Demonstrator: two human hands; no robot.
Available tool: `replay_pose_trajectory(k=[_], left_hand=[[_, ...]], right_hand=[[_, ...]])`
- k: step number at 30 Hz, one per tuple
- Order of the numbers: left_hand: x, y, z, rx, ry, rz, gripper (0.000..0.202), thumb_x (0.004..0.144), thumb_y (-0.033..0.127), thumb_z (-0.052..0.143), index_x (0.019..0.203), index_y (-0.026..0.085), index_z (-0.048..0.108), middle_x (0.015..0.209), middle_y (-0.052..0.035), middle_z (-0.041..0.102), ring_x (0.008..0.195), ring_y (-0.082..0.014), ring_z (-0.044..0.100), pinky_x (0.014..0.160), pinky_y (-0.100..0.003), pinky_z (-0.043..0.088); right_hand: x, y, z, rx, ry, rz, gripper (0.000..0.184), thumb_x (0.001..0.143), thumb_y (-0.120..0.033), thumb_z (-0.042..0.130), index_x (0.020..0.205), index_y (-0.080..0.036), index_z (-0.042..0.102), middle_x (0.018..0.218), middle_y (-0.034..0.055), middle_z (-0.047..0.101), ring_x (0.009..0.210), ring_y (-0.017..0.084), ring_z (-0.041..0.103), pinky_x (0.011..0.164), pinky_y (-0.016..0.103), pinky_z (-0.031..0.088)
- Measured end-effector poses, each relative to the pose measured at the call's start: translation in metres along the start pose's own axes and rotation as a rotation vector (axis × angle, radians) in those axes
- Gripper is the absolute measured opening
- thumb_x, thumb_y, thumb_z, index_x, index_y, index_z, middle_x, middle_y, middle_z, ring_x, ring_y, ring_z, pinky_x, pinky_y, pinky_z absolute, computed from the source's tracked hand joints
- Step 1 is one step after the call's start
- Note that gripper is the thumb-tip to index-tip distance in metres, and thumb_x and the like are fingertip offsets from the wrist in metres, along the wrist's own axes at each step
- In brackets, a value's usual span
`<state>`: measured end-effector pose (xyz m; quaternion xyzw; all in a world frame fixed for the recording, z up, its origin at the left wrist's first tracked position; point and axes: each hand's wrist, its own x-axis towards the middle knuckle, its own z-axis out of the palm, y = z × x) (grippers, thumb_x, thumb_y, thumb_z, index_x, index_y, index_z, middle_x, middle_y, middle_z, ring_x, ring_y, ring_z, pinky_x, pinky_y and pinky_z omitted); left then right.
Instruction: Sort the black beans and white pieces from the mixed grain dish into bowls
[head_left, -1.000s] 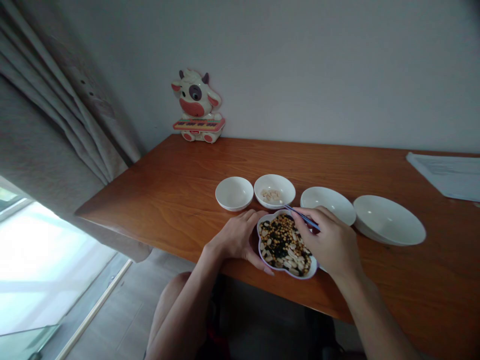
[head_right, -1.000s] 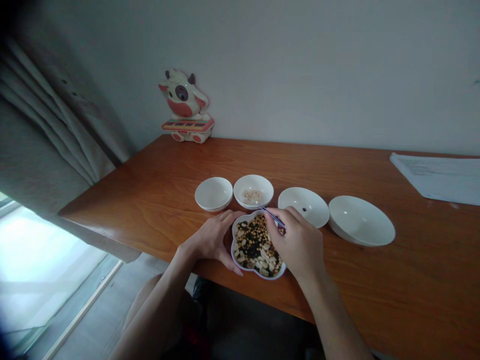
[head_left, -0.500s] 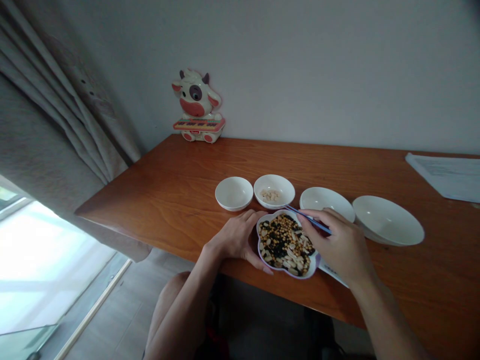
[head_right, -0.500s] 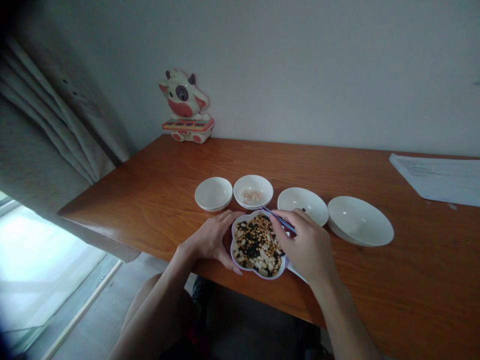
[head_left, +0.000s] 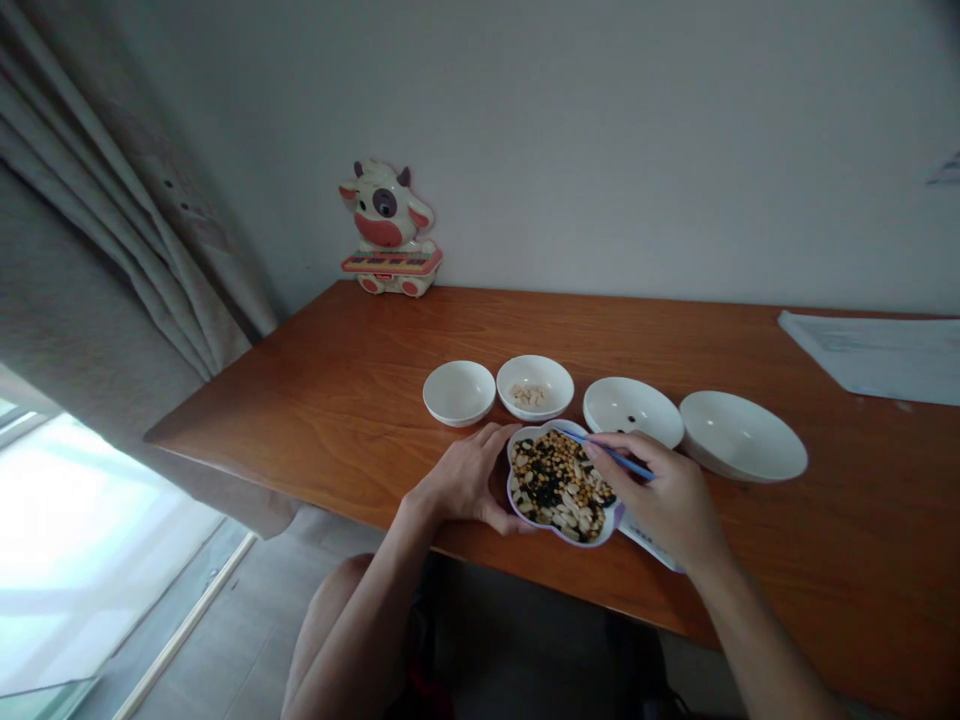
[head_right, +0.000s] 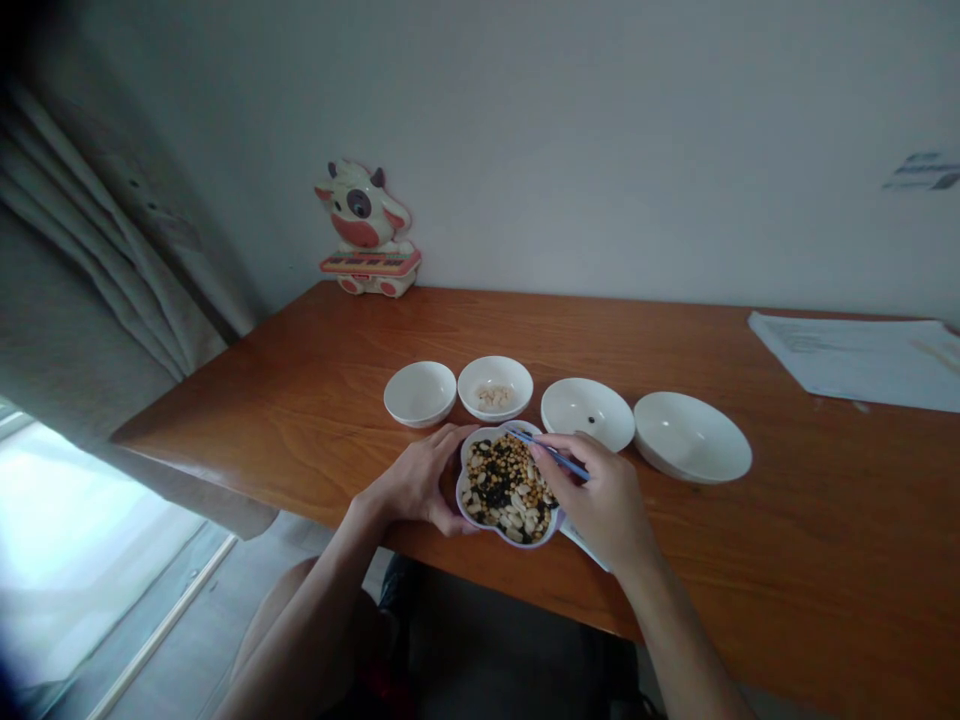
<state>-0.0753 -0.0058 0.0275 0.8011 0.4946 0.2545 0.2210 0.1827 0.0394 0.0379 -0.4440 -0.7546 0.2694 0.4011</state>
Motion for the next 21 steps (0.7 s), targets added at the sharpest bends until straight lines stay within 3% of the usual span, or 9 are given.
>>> replay_pose_trajectory(k=[8, 21], left_hand=[[0.0, 0.002, 0.007, 0.034, 0.032, -0.034, 0.127, 0.046, 0.073, 0.087, 0.15, 0.023, 0.035, 0.137, -0.0138, 0.057, 0.125, -0.0376, 0.057, 0.108, -0.051, 0.048], [-0.003, 0.003, 0.013, 0.028, 0.079, -0.028, 0.111, 0.058, 0.069, 0.083, 0.148, 0.022, 0.038, 0.136, -0.0135, 0.058, 0.124, -0.0357, 0.058, 0.109, -0.05, 0.047]], right_hand=[[0.007, -0.004, 0.004, 0.032, 0.093, 0.066, 0.025, 0.09, -0.045, 0.066, 0.098, -0.023, 0.077, 0.098, 0.0056, 0.079, 0.088, 0.023, 0.073, 0.08, 0.035, 0.058], [-0.001, 0.001, -0.001, -0.08, 0.142, 0.06, 0.022, 0.091, -0.041, 0.066, 0.099, -0.023, 0.077, 0.097, 0.005, 0.079, 0.087, 0.022, 0.074, 0.079, 0.034, 0.059]])
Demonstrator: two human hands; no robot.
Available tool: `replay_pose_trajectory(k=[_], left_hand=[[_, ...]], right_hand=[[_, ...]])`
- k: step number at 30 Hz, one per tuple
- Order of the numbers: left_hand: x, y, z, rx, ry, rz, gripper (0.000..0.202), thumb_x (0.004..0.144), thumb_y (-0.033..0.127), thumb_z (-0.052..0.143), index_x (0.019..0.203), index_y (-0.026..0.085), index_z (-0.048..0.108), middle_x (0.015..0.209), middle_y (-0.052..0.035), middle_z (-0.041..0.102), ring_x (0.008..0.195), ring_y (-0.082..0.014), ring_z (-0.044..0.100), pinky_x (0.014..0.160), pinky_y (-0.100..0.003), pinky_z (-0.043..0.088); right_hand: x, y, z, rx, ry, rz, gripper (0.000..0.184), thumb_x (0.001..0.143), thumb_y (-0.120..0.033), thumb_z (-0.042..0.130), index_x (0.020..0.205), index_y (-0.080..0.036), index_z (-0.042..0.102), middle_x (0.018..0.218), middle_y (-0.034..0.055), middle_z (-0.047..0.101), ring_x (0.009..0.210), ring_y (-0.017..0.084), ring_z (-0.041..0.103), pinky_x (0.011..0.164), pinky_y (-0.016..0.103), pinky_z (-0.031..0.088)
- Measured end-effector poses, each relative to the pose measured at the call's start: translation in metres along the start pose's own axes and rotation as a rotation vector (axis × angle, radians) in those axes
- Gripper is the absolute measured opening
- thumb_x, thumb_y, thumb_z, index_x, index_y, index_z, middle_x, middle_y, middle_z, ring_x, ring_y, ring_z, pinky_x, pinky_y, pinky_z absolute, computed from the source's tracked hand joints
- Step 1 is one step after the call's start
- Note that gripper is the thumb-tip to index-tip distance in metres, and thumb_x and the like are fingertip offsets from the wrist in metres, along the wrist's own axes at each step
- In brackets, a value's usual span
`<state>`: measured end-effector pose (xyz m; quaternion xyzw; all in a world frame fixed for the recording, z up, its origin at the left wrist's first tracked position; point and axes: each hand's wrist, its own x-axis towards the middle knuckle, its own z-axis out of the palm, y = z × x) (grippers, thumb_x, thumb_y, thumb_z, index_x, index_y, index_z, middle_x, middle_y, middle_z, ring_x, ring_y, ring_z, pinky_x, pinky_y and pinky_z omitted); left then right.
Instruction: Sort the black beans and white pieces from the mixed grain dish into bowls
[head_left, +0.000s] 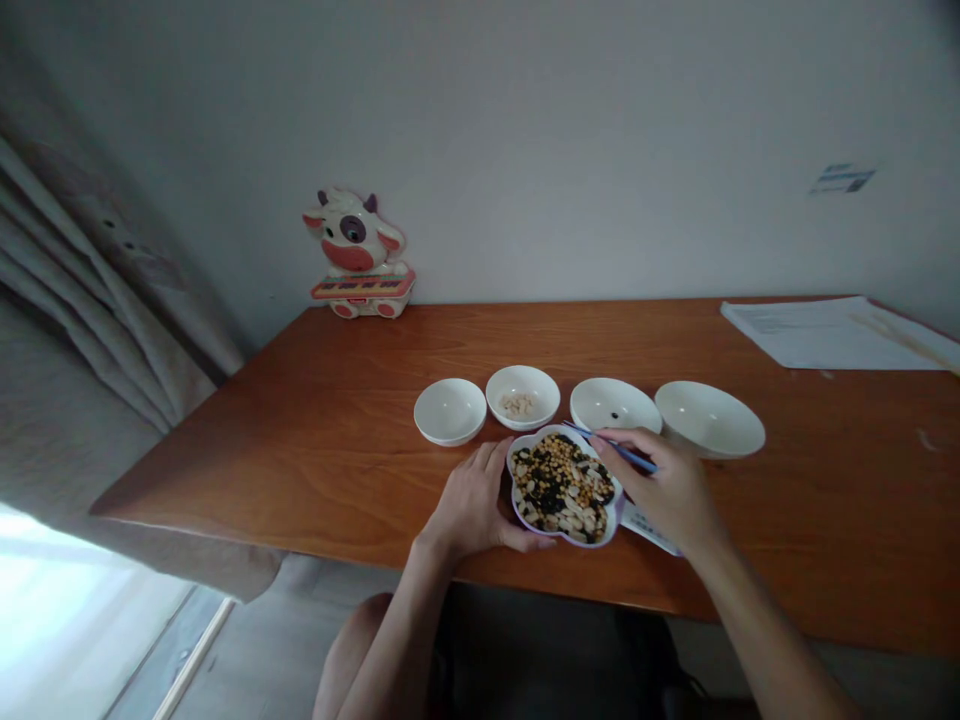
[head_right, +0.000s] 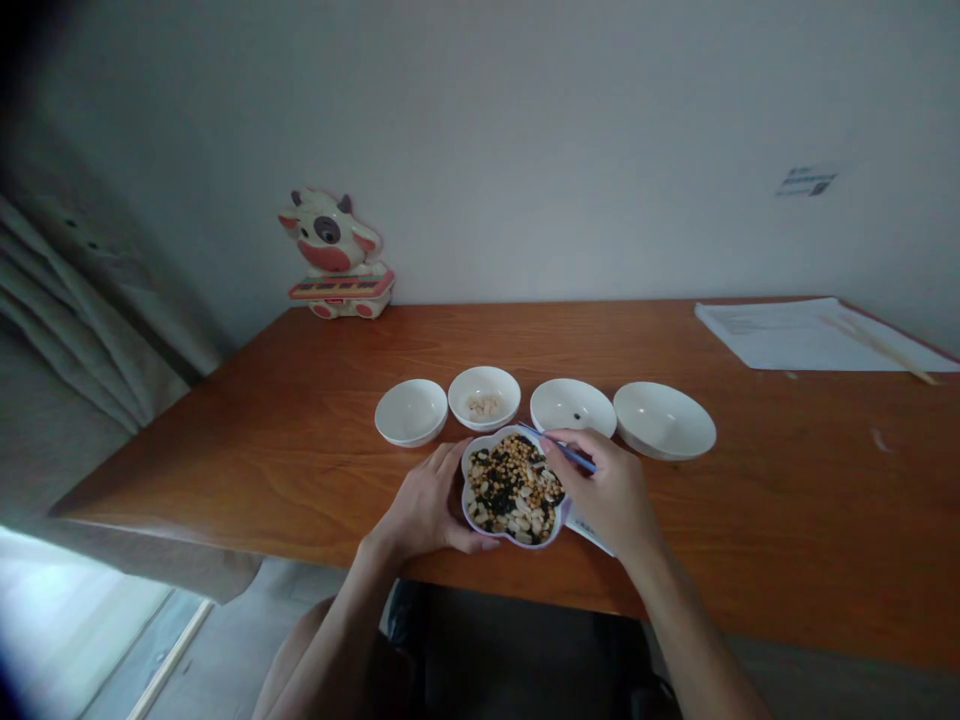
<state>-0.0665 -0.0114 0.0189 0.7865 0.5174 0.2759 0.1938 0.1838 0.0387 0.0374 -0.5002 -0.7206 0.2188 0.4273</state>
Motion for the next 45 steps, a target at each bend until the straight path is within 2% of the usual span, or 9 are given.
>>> replay_pose_trajectory(k=[9, 16, 20, 27, 31, 37, 45], left_hand=[[0.0, 0.002, -0.003, -0.027, 0.01, 0.008, 0.107, 0.059, 0.068, 0.084, 0.146, 0.023, 0.04, 0.133, -0.0115, 0.059, 0.122, -0.0335, 0.059, 0.108, -0.048, 0.048], [0.0, 0.002, -0.001, -0.027, -0.005, -0.017, 0.109, 0.058, 0.07, 0.083, 0.146, 0.024, 0.04, 0.132, -0.0117, 0.059, 0.122, -0.0348, 0.058, 0.108, -0.05, 0.047], [0.0, 0.001, -0.001, -0.021, 0.002, -0.003, 0.112, 0.056, 0.074, 0.083, 0.146, 0.022, 0.041, 0.135, -0.0124, 0.059, 0.124, -0.035, 0.058, 0.11, -0.05, 0.045], [-0.001, 0.001, 0.001, -0.023, 0.02, 0.038, 0.111, 0.057, 0.073, 0.083, 0.147, 0.022, 0.041, 0.14, -0.0108, 0.058, 0.127, -0.0324, 0.057, 0.114, -0.046, 0.043], [-0.001, 0.004, 0.0, -0.027, 0.022, 0.02, 0.113, 0.055, 0.072, 0.085, 0.147, 0.023, 0.041, 0.139, -0.0105, 0.059, 0.125, -0.0332, 0.058, 0.112, -0.046, 0.044], [0.0, 0.003, 0.0, -0.028, 0.016, 0.012, 0.112, 0.055, 0.073, 0.085, 0.146, 0.023, 0.042, 0.137, -0.011, 0.059, 0.124, -0.0333, 0.059, 0.111, -0.047, 0.046], [0.0, 0.004, -0.003, -0.035, -0.015, -0.013, 0.112, 0.055, 0.073, 0.084, 0.147, 0.025, 0.042, 0.141, -0.0121, 0.057, 0.127, -0.0349, 0.057, 0.112, -0.05, 0.044]], right_hand=[[-0.008, -0.004, -0.01, -0.087, -0.055, -0.03, 0.019, 0.091, -0.038, 0.067, 0.1, -0.024, 0.076, 0.098, 0.0034, 0.079, 0.087, 0.02, 0.074, 0.077, 0.031, 0.06], [-0.017, -0.006, -0.007, -0.055, -0.103, -0.06, 0.02, 0.092, -0.037, 0.065, 0.1, -0.023, 0.076, 0.101, 0.0053, 0.078, 0.089, 0.022, 0.073, 0.077, 0.032, 0.06], [-0.021, 0.0, -0.007, -0.022, -0.085, -0.031, 0.021, 0.091, -0.038, 0.066, 0.101, -0.023, 0.076, 0.102, 0.006, 0.078, 0.091, 0.023, 0.074, 0.078, 0.034, 0.06], [-0.017, 0.004, -0.011, 0.046, -0.039, -0.01, 0.025, 0.088, -0.043, 0.069, 0.098, -0.022, 0.078, 0.099, 0.0077, 0.079, 0.089, 0.024, 0.073, 0.08, 0.037, 0.06], [-0.011, 0.004, -0.013, 0.072, 0.002, 0.007, 0.025, 0.085, -0.043, 0.072, 0.096, -0.022, 0.079, 0.097, 0.0079, 0.079, 0.087, 0.024, 0.074, 0.078, 0.037, 0.061], [-0.013, 0.003, -0.016, 0.121, -0.01, -0.024, 0.023, 0.085, -0.042, 0.072, 0.095, -0.022, 0.079, 0.098, 0.0074, 0.079, 0.087, 0.024, 0.074, 0.077, 0.036, 0.062], [-0.018, 0.013, -0.031, -0.011, -0.078, -0.066, 0.02, 0.088, -0.041, 0.069, 0.093, -0.024, 0.078, 0.091, 0.0051, 0.079, 0.078, 0.023, 0.074, 0.07, 0.034, 0.062]])
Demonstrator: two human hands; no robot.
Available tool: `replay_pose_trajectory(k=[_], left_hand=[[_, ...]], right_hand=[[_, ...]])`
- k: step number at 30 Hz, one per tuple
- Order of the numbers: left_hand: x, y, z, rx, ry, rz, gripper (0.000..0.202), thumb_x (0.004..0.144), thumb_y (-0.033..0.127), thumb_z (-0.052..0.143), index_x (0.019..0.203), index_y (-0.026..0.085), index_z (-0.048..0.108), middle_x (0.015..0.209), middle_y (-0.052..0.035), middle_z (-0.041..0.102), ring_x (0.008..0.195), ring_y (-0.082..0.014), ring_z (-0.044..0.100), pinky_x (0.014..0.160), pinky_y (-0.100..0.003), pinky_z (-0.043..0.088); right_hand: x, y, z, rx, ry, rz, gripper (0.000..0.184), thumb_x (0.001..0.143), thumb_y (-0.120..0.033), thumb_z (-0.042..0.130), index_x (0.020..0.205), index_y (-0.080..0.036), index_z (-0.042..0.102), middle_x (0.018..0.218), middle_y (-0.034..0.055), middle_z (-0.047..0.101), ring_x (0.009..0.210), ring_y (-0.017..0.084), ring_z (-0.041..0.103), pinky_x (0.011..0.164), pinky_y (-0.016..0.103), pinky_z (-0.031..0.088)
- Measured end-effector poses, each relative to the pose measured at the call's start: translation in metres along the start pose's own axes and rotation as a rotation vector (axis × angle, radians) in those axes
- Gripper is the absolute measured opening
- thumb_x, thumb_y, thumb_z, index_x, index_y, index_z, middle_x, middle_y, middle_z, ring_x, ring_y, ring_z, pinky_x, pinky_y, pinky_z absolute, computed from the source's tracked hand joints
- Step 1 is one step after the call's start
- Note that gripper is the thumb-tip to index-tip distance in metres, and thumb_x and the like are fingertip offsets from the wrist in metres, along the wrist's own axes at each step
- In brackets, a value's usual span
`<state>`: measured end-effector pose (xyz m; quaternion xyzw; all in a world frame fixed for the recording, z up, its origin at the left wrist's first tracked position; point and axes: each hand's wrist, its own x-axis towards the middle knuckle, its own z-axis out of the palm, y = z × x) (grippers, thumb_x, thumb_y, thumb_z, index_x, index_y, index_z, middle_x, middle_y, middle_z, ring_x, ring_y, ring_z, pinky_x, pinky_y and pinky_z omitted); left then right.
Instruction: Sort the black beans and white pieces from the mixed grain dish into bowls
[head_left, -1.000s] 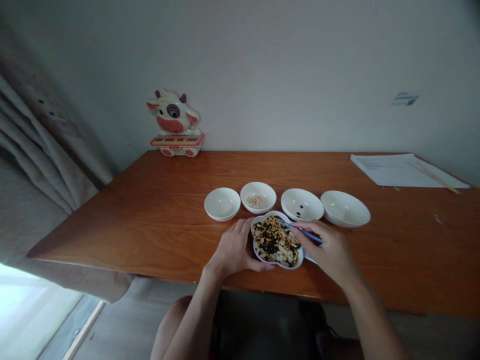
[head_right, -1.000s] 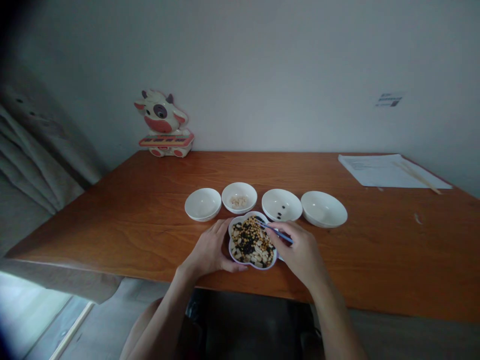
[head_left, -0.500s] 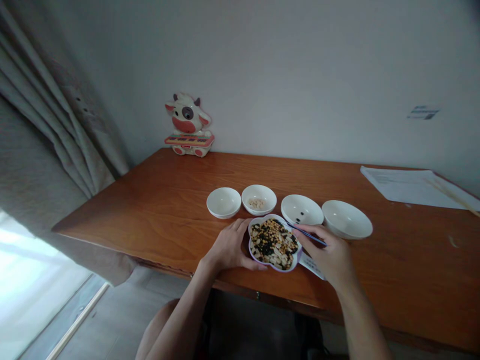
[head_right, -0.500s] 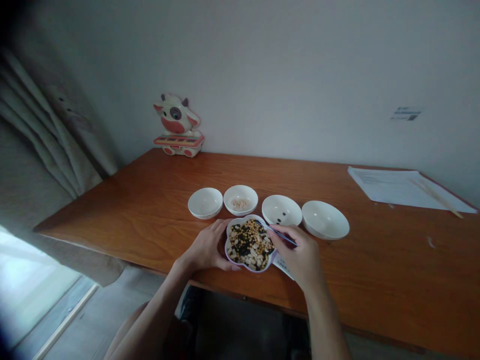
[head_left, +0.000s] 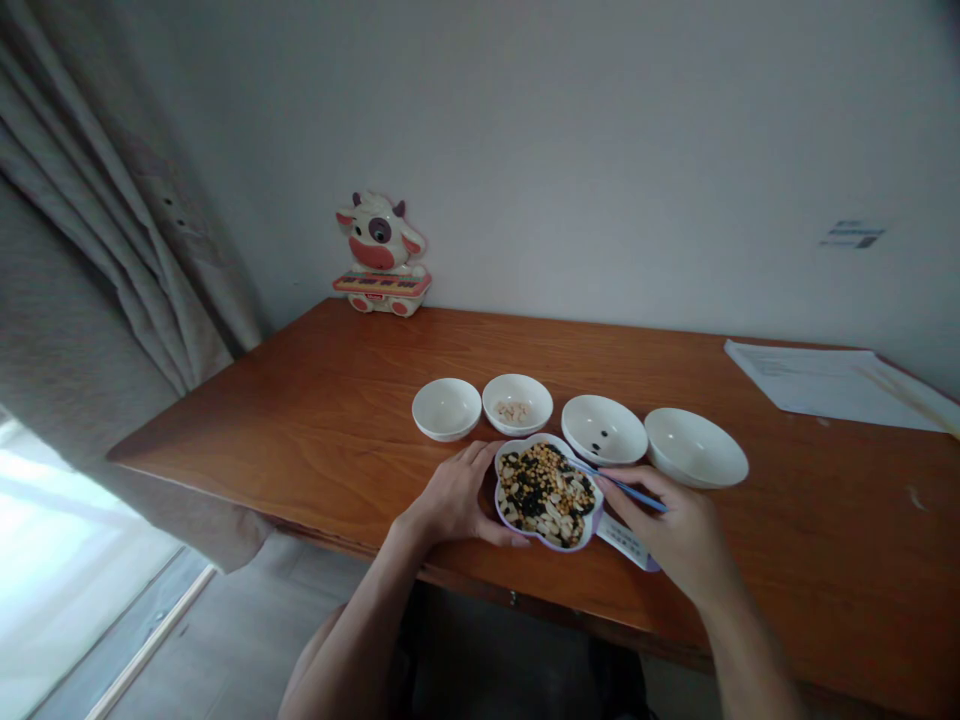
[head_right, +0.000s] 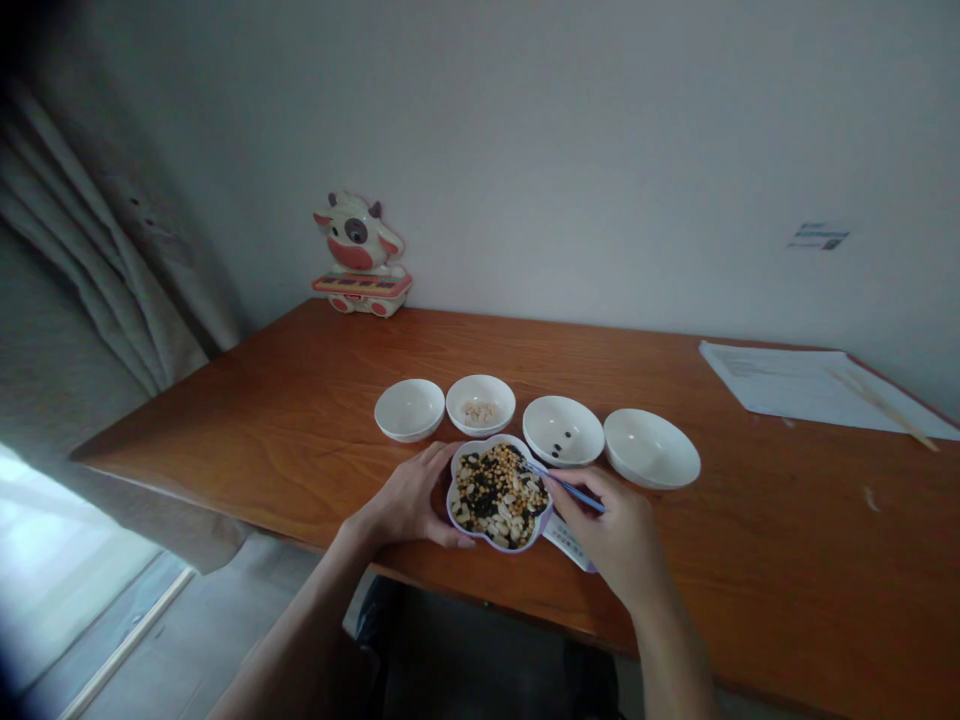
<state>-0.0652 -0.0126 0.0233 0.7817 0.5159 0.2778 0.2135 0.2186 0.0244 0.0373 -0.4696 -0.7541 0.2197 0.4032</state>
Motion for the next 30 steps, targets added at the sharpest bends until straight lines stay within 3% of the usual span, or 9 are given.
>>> replay_pose_trajectory(k=[8, 20, 24, 30], left_hand=[[-0.001, 0.001, 0.001, 0.028, -0.021, 0.001, 0.112, 0.058, 0.071, 0.084, 0.149, 0.023, 0.039, 0.142, -0.0129, 0.055, 0.13, -0.0356, 0.054, 0.113, -0.052, 0.042], [-0.002, 0.002, 0.003, 0.043, 0.001, 0.005, 0.111, 0.059, 0.07, 0.084, 0.15, 0.025, 0.038, 0.14, -0.0121, 0.057, 0.129, -0.0359, 0.056, 0.112, -0.052, 0.044], [-0.001, 0.001, 0.002, 0.055, 0.0, 0.012, 0.111, 0.058, 0.072, 0.084, 0.148, 0.025, 0.039, 0.14, -0.012, 0.057, 0.127, -0.0352, 0.057, 0.112, -0.051, 0.045], [0.0, 0.003, 0.002, 0.068, 0.002, 0.014, 0.11, 0.059, 0.073, 0.083, 0.148, 0.024, 0.04, 0.139, -0.0116, 0.058, 0.128, -0.0347, 0.056, 0.11, -0.049, 0.047]], right_hand=[[-0.006, -0.008, 0.0, 0.025, -0.138, -0.098, 0.014, 0.091, -0.033, 0.067, 0.094, -0.024, 0.077, 0.094, 0.0053, 0.077, 0.082, 0.02, 0.073, 0.07, 0.031, 0.059], [-0.001, -0.005, 0.004, 0.137, -0.021, -0.028, 0.02, 0.087, -0.041, 0.07, 0.089, -0.022, 0.076, 0.092, 0.0067, 0.078, 0.082, 0.021, 0.074, 0.073, 0.034, 0.063], [0.001, -0.004, -0.001, 0.108, -0.028, 0.063, 0.022, 0.09, -0.042, 0.066, 0.092, -0.022, 0.076, 0.094, 0.0058, 0.078, 0.081, 0.021, 0.073, 0.07, 0.032, 0.063], [0.0, 0.003, -0.005, 0.09, -0.07, 0.027, 0.018, 0.089, -0.038, 0.067, 0.094, -0.024, 0.078, 0.1, 0.0062, 0.078, 0.089, 0.023, 0.074, 0.075, 0.034, 0.063]])
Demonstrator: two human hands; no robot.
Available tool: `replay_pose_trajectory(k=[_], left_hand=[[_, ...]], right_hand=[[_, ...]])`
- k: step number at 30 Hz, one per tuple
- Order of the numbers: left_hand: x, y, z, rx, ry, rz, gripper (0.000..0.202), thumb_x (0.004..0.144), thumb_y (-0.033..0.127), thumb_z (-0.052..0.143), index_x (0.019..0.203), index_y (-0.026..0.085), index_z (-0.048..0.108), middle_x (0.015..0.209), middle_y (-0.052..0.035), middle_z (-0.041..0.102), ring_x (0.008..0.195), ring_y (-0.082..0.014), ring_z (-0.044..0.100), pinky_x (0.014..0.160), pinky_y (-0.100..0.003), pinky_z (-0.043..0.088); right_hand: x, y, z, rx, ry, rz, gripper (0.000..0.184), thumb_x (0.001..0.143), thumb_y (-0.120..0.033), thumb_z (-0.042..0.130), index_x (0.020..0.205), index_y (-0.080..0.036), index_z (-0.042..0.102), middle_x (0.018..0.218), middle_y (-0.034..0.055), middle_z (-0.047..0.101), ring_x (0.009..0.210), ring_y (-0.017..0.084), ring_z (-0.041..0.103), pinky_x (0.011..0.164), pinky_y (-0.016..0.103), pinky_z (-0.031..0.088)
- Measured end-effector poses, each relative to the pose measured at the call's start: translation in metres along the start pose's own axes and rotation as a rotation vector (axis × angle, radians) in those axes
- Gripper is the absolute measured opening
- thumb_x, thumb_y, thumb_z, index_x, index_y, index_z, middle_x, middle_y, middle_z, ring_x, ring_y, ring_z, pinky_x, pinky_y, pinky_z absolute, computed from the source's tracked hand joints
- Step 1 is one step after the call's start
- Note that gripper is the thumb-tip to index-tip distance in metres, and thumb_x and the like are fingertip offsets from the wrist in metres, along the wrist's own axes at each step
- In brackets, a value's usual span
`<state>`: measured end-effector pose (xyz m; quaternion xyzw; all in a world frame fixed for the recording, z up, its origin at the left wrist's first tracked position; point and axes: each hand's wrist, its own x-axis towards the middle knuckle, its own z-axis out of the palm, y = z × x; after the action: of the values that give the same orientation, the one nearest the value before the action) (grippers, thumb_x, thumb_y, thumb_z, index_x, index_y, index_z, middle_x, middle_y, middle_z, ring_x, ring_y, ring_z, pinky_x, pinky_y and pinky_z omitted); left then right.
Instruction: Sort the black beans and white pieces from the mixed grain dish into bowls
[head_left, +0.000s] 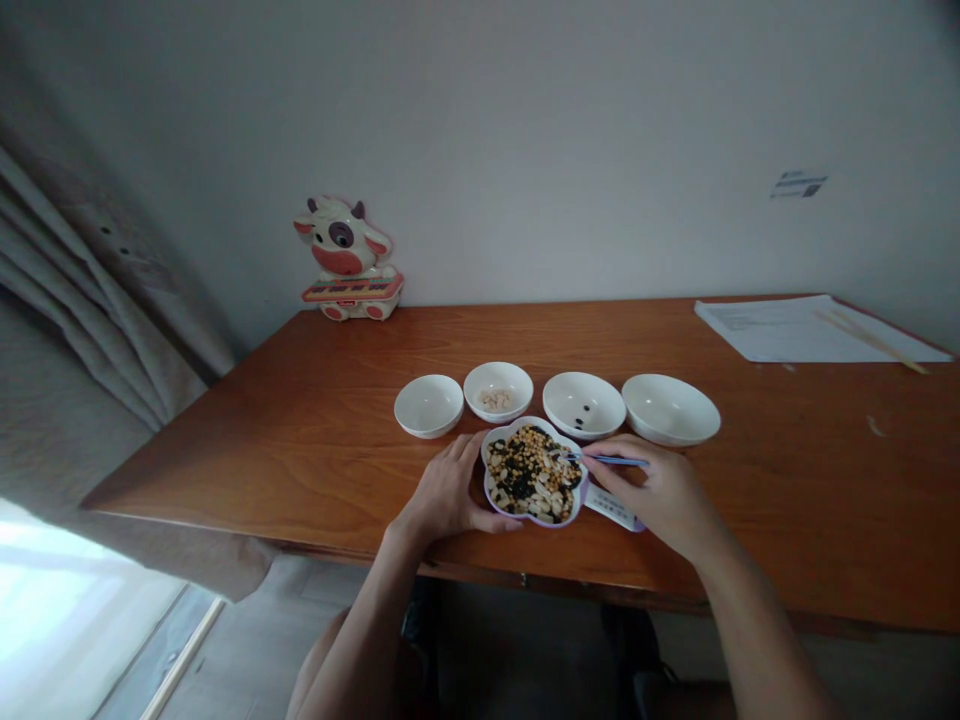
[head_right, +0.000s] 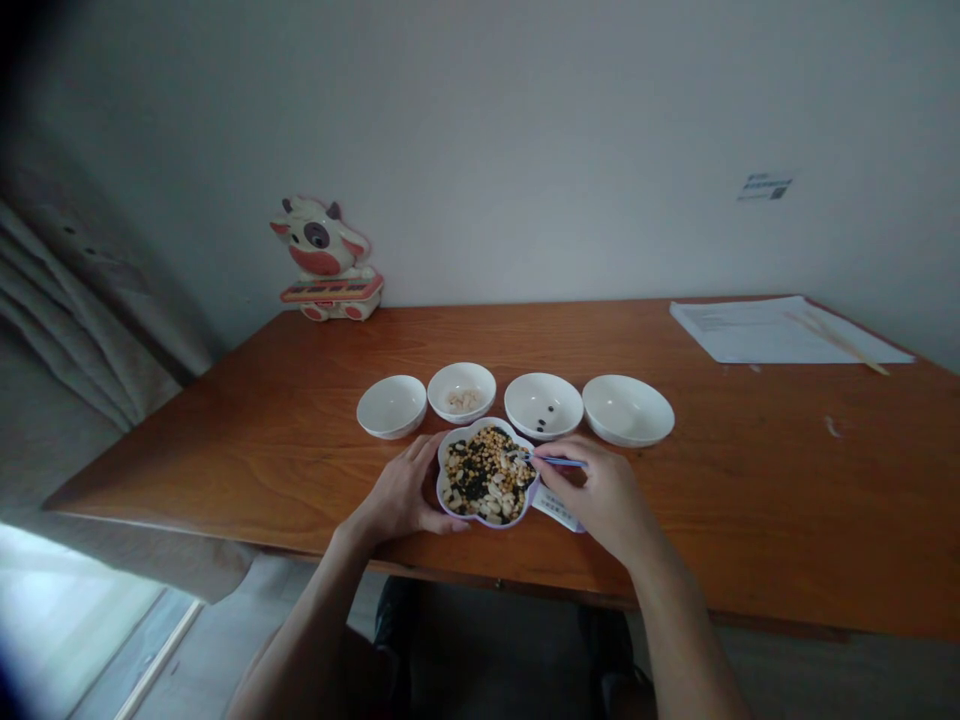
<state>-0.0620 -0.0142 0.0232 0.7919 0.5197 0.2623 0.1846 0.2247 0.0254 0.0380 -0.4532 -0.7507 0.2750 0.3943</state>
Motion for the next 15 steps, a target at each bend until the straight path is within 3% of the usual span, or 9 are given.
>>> replay_pose_trajectory(k=[9, 15], left_hand=[[0.0, 0.0, 0.001, -0.006, -0.003, -0.015, 0.111, 0.057, 0.072, 0.084, 0.148, 0.023, 0.04, 0.141, -0.0131, 0.057, 0.129, -0.0367, 0.056, 0.113, -0.051, 0.044], [-0.001, -0.001, 0.001, 0.007, 0.011, -0.003, 0.11, 0.057, 0.072, 0.084, 0.146, 0.023, 0.042, 0.138, -0.0122, 0.058, 0.127, -0.0351, 0.057, 0.111, -0.05, 0.046]], right_hand=[[-0.002, 0.011, -0.005, 0.128, 0.025, 0.035, 0.026, 0.087, -0.045, 0.071, 0.099, -0.023, 0.079, 0.108, 0.0088, 0.077, 0.096, 0.024, 0.074, 0.079, 0.035, 0.064], [-0.003, 0.018, -0.002, 0.101, 0.028, 0.08, 0.029, 0.094, -0.047, 0.062, 0.103, -0.023, 0.076, 0.104, 0.0086, 0.079, 0.095, 0.025, 0.075, 0.081, 0.037, 0.063]])
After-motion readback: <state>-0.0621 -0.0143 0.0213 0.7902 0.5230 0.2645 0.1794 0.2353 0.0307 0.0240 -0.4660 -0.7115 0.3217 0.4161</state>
